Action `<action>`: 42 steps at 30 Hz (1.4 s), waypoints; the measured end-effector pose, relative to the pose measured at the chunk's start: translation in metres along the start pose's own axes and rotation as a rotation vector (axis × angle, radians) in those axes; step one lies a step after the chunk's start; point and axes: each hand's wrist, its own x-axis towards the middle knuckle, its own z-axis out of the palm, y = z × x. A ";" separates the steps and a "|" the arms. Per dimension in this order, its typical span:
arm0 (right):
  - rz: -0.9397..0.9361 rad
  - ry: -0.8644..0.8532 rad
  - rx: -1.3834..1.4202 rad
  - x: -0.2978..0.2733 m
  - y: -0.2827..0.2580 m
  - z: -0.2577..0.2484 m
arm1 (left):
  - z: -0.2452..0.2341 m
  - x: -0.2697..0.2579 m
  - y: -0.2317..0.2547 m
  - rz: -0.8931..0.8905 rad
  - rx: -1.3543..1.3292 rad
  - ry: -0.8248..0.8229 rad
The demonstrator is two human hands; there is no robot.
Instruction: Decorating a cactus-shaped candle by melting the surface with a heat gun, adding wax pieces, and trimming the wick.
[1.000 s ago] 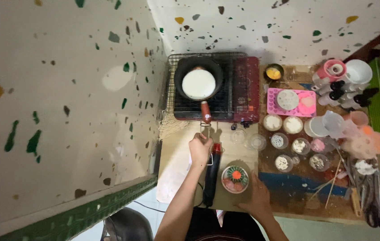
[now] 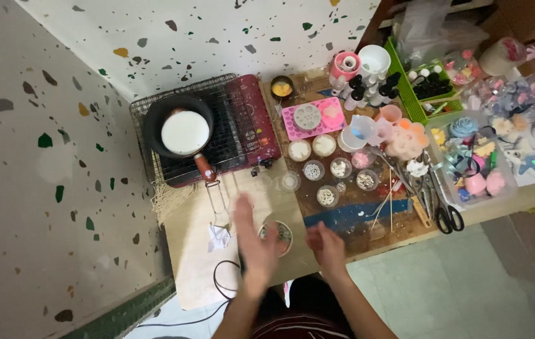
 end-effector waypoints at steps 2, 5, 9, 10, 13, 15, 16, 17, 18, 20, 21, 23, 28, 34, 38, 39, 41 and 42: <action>0.105 -0.320 0.291 -0.045 -0.052 0.037 | 0.034 -0.032 -0.023 0.175 0.078 -0.102; 0.211 -0.541 0.427 -0.103 -0.112 0.066 | 0.050 -0.046 -0.023 0.331 0.035 -0.272; 0.187 -0.593 0.320 -0.121 -0.142 0.043 | 0.056 -0.038 -0.060 0.287 0.215 -0.336; 0.189 -0.583 0.327 -0.126 -0.150 0.038 | 0.049 -0.037 -0.057 0.287 0.214 -0.348; -0.072 -0.607 0.107 -0.117 -0.165 0.021 | 0.030 -0.024 -0.038 0.149 0.192 -0.193; -0.238 -0.338 -0.134 -0.089 -0.158 0.000 | 0.015 -0.012 -0.007 -0.497 0.004 -0.159; -0.236 -0.335 -0.130 -0.068 -0.154 -0.013 | 0.014 -0.015 -0.016 -0.496 0.008 -0.164; -0.206 -0.187 -0.041 -0.046 -0.150 -0.026 | 0.013 -0.017 -0.026 -0.399 -0.115 -0.092; -0.173 -0.040 0.046 -0.024 -0.146 -0.040 | 0.012 -0.020 -0.035 -0.300 -0.235 -0.024; -0.233 0.036 0.028 0.023 -0.149 -0.064 | 0.005 -0.018 -0.022 -0.395 -0.185 0.018; -0.297 0.108 0.006 0.047 -0.150 -0.076 | 0.002 -0.016 -0.016 -0.488 -0.139 0.063; -0.366 0.119 -0.083 0.095 -0.165 -0.088 | 0.006 -0.014 0.000 -0.453 -0.084 0.115; -0.538 0.200 -0.656 0.155 -0.234 -0.069 | 0.032 -0.016 0.040 -0.598 -0.265 0.284; -1.081 0.129 -1.153 0.239 -0.220 -0.070 | 0.078 -0.039 0.045 -0.607 -0.058 0.444; -1.086 -0.005 -1.259 0.259 -0.195 -0.082 | 0.101 -0.056 0.050 -0.632 -0.012 0.446; -1.093 -0.059 -1.275 0.260 -0.189 -0.084 | 0.105 -0.060 0.052 -0.616 -0.034 0.444; -1.117 -0.032 -1.266 0.258 -0.187 -0.081 | 0.115 -0.060 0.061 -0.662 -0.010 0.465; -1.139 0.009 -1.263 0.256 -0.186 -0.082 | 0.119 -0.061 0.064 -0.709 0.005 0.474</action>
